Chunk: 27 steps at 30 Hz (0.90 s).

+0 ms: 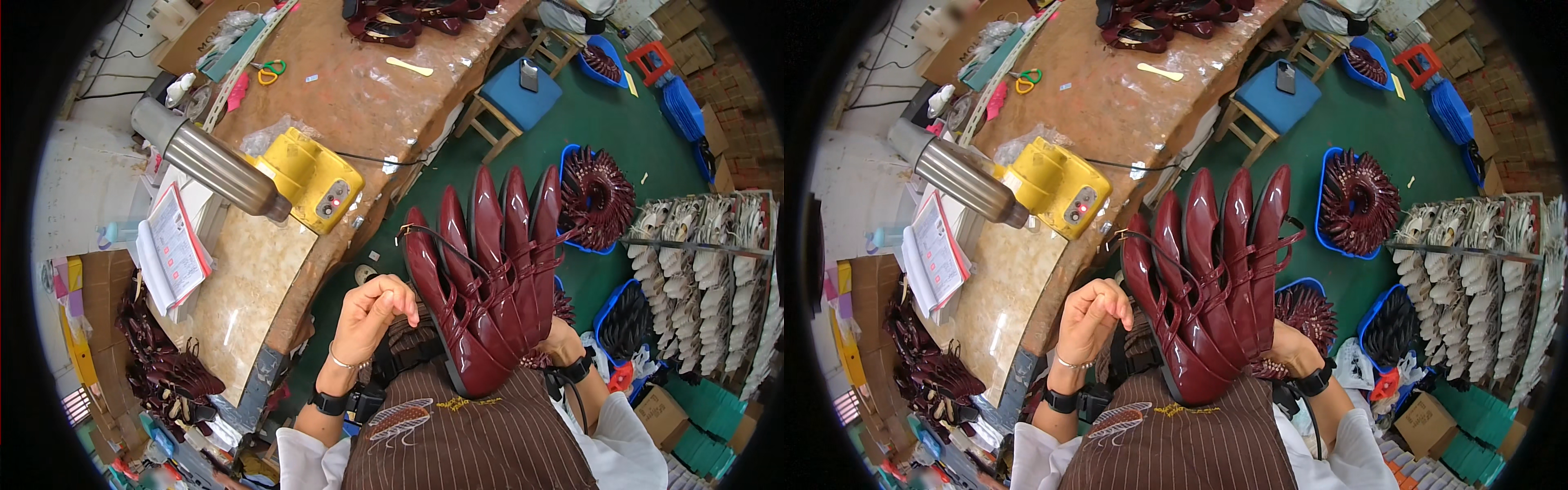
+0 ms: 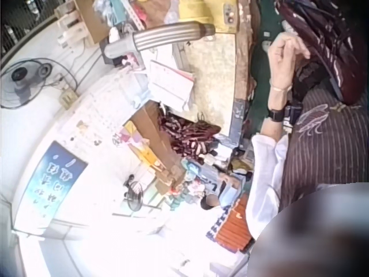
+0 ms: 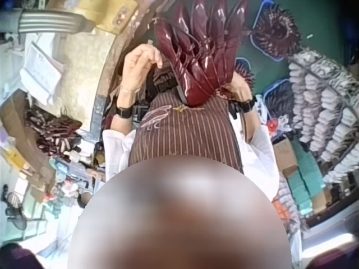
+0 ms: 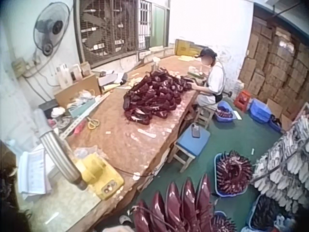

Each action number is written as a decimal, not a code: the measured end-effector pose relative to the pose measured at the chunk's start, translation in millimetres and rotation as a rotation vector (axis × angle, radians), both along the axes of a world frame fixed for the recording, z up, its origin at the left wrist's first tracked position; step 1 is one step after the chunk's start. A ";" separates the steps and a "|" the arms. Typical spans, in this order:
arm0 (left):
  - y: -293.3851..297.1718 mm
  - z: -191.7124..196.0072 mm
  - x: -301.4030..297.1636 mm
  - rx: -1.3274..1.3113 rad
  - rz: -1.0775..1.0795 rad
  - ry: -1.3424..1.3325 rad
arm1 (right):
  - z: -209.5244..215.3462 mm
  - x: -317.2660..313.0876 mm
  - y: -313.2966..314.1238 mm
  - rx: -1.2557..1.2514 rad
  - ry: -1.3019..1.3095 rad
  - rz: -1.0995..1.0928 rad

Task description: The recorder is organizing, heating, and stacking shoe components in a manufacturing facility.

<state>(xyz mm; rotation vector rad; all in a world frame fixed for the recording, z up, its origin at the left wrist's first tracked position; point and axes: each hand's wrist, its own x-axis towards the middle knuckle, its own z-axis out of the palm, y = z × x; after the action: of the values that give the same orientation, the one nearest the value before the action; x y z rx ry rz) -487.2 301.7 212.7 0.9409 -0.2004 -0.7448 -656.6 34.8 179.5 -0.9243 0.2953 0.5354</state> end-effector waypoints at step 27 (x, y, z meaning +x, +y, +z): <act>187.1 -106.6 -62.7 1.813 -0.233 -0.519 | -29.0 70.6 36.2 0.225 0.304 -0.209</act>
<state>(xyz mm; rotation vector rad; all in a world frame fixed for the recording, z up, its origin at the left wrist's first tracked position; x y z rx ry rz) -549.8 488.8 106.1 2.8816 -0.0288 -0.7788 -586.0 71.0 150.6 -0.5843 0.5876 0.5037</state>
